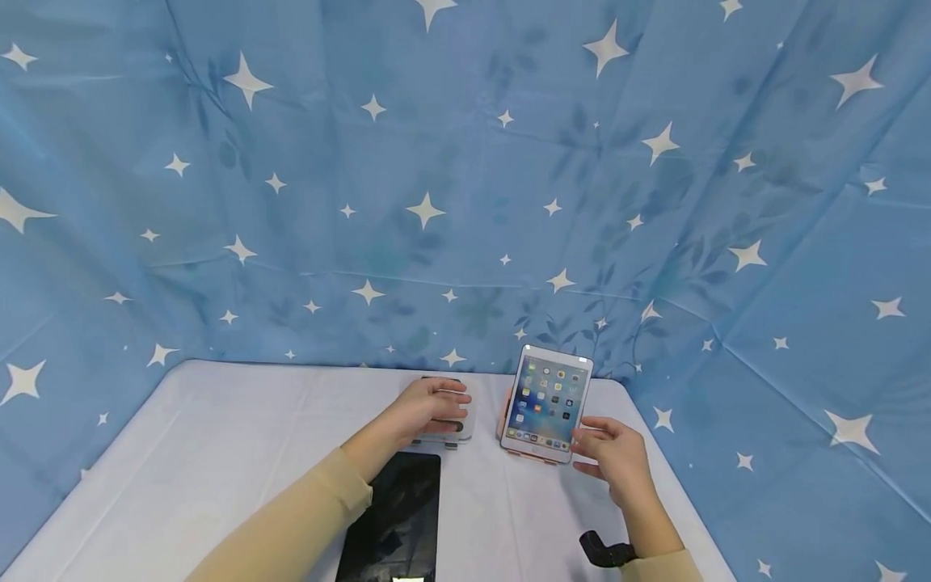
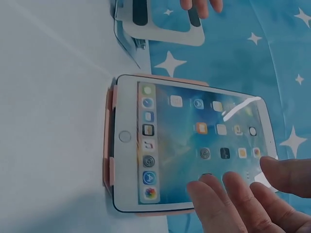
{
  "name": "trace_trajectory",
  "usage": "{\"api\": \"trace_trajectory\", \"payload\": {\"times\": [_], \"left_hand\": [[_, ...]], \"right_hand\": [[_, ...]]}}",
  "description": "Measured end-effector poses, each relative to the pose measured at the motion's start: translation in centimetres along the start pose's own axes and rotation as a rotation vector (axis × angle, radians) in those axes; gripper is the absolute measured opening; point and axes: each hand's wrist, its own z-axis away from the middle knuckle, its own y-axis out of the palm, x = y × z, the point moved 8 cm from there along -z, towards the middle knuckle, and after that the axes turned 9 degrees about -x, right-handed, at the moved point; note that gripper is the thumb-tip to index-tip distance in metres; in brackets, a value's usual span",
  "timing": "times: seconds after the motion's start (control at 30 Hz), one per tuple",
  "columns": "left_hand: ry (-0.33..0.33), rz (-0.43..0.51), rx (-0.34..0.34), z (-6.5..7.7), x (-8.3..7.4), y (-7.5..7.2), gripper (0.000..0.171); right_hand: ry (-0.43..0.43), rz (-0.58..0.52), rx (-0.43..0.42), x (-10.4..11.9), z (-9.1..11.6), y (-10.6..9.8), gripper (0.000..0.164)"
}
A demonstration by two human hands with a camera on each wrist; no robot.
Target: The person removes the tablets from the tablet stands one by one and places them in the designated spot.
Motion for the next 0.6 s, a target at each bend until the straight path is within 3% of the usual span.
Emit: {"api": "trace_trajectory", "payload": {"times": [0.27, 0.6], "left_hand": [[-0.002, 0.035, 0.013, -1.4, -1.1, 0.8, 0.044], [-0.005, 0.084, 0.027, -3.2, -1.4, 2.2, 0.046]], "right_hand": [[-0.044, -0.012, 0.042, 1.0, -1.7, -0.6, 0.053], [-0.039, -0.052, 0.002, 1.1, -3.7, -2.2, 0.055]]}}
